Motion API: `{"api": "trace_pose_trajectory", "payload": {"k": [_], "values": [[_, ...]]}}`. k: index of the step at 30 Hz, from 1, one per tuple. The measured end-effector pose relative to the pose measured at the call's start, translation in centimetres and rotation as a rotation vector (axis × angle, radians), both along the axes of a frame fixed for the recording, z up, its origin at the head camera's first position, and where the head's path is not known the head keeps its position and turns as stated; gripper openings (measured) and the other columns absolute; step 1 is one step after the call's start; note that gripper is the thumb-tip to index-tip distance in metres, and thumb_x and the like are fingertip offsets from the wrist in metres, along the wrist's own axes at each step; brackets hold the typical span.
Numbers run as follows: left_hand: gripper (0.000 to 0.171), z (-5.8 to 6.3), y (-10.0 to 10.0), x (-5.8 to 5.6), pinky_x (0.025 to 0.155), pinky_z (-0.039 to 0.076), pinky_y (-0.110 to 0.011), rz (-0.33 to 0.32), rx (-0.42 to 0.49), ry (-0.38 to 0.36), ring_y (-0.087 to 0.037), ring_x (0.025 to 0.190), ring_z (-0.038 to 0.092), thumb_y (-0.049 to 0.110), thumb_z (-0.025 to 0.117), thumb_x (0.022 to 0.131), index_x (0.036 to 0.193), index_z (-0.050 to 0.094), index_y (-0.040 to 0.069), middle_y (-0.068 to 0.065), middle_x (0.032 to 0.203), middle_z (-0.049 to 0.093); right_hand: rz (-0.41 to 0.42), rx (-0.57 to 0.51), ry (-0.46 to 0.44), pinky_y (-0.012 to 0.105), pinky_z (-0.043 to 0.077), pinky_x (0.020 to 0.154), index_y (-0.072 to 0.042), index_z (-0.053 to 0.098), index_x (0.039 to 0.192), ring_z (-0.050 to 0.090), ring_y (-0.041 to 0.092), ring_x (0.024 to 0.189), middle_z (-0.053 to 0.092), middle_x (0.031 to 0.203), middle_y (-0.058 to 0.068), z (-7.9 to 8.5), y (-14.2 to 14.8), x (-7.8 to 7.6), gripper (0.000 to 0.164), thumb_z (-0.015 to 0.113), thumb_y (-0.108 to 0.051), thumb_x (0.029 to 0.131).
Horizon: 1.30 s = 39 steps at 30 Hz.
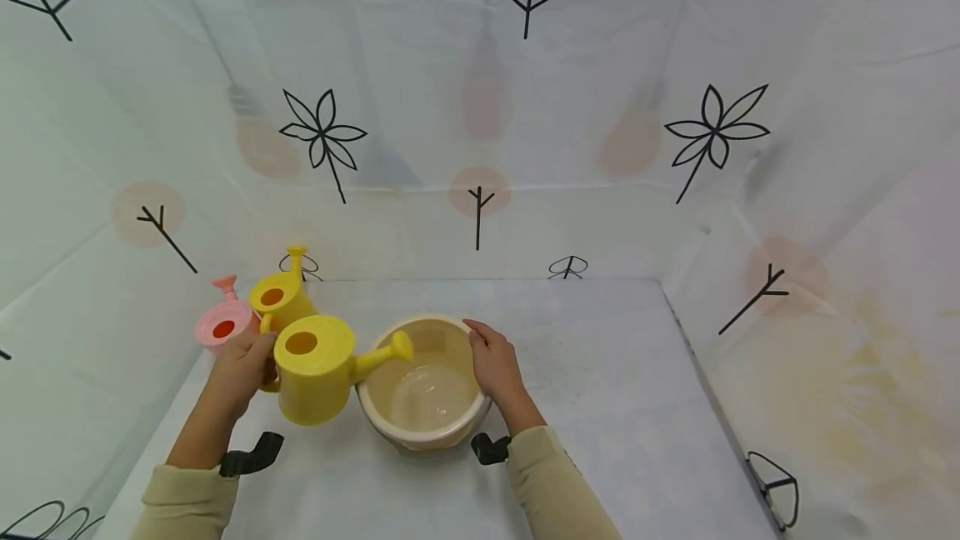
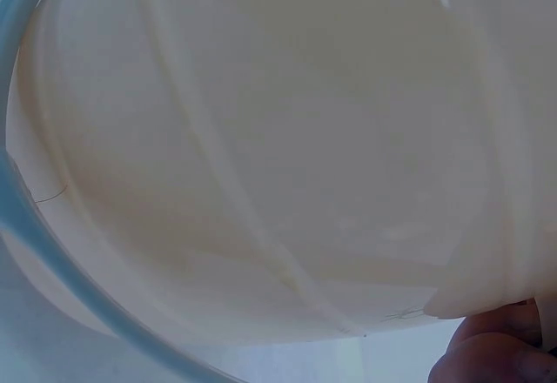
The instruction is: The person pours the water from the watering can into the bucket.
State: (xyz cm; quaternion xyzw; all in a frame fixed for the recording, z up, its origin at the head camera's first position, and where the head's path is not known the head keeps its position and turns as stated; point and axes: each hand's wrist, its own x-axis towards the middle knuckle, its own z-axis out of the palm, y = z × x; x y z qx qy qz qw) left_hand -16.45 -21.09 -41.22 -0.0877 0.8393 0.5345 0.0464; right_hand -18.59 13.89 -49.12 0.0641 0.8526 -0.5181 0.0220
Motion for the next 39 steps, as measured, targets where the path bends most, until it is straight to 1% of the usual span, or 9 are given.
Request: {"api": "trace_pose_trajectory", "payload": {"k": [4,11,17,23,27,29,31,34,39], "values": [[0.043,-1.0,-0.7,-0.3,0.06,0.054,-0.03,0.035,0.063,0.008,-0.023,0.059,0.05,0.023,0.042,0.099,0.064,0.05,-0.001,-0.006,0.059,0.049,0.002,0.003,-0.001,0.05,0.039,0.107,-0.031,0.057,0.134,0.048,0.028,0.133,0.054,0.142,0.001,0.1,0.0,0.0,0.035,0.04,-0.035,0.103],[0.045,-3.1,-1.8,-0.9,0.059,0.054,-0.031,0.074,0.15,0.034,-0.025,0.057,0.052,0.023,0.041,0.099,0.061,0.054,0.003,-0.006,0.058,0.053,0.004,-0.006,-0.006,0.051,0.041,0.105,-0.031,0.057,0.134,0.049,0.029,0.132,0.054,0.142,0.003,0.3,-0.1,0.0,0.035,0.04,-0.037,0.103],[0.045,-4.6,-2.2,-1.4,0.061,0.053,-0.03,0.136,0.217,0.055,-0.022,0.06,0.051,0.026,0.04,0.101,0.064,0.053,0.004,-0.002,0.058,0.05,0.002,0.001,0.0,0.051,0.042,0.104,-0.031,0.057,0.134,0.051,0.029,0.13,0.054,0.141,0.003,0.2,-0.1,0.0,0.036,0.04,-0.037,0.103],[0.04,-6.2,-2.3,-2.6,0.061,0.051,-0.028,0.215,0.194,0.039,-0.02,0.06,0.05,0.026,0.041,0.099,0.069,0.05,0.002,-0.001,0.06,0.048,0.001,-0.007,-0.002,0.05,0.042,0.104,-0.031,0.056,0.134,0.051,0.028,0.13,0.054,0.142,0.003,0.1,0.0,0.0,0.035,0.04,-0.036,0.103],[0.042,-7.4,-2.2,-3.5,0.059,0.051,-0.028,0.258,0.145,0.006,-0.019,0.061,0.05,0.03,0.041,0.1,0.069,0.051,0.004,-0.001,0.061,0.049,0.002,-0.01,-0.005,0.051,0.041,0.104,-0.03,0.056,0.135,0.051,0.029,0.13,0.054,0.142,0.002,0.1,0.0,0.0,0.036,0.04,-0.037,0.103],[0.044,-7.9,-1.9,-3.8,0.057,0.05,-0.028,0.273,0.123,0.007,-0.02,0.061,0.05,0.033,0.041,0.1,0.068,0.052,0.003,-0.001,0.061,0.049,0.003,-0.01,-0.007,0.051,0.042,0.104,-0.029,0.055,0.136,0.051,0.029,0.13,0.053,0.142,0.002,0.1,0.0,0.1,0.037,0.04,-0.037,0.103],[0.046,-8.4,-1.6,-4.1,0.056,0.048,-0.028,0.281,0.104,0.015,-0.019,0.06,0.049,0.035,0.04,0.1,0.068,0.051,0.003,-0.001,0.061,0.049,0.004,-0.012,-0.008,0.051,0.041,0.104,-0.029,0.055,0.136,0.05,0.029,0.13,0.053,0.142,0.002,0.1,0.0,0.1,0.037,0.04,-0.038,0.103],[0.049,-9.2,-1.1,-4.4,0.054,0.045,-0.028,0.282,0.115,0.043,-0.019,0.06,0.047,0.038,0.038,0.101,0.069,0.05,0.003,-0.002,0.063,0.047,0.004,-0.017,-0.012,0.05,0.043,0.103,-0.031,0.055,0.136,0.051,0.028,0.129,0.053,0.143,0.002,0.1,0.0,0.1,0.037,0.04,-0.038,0.103],[0.052,-10.5,-0.3,-5.1,0.058,0.043,-0.026,0.259,0.119,0.038,-0.017,0.065,0.045,0.048,0.032,0.103,0.079,0.049,0.004,0.0,0.07,0.046,-0.001,-0.024,-0.014,0.049,0.043,0.102,-0.032,0.055,0.135,0.052,0.027,0.129,0.053,0.143,0.001,-0.1,-0.1,0.1,0.036,0.04,-0.039,0.103]]}}
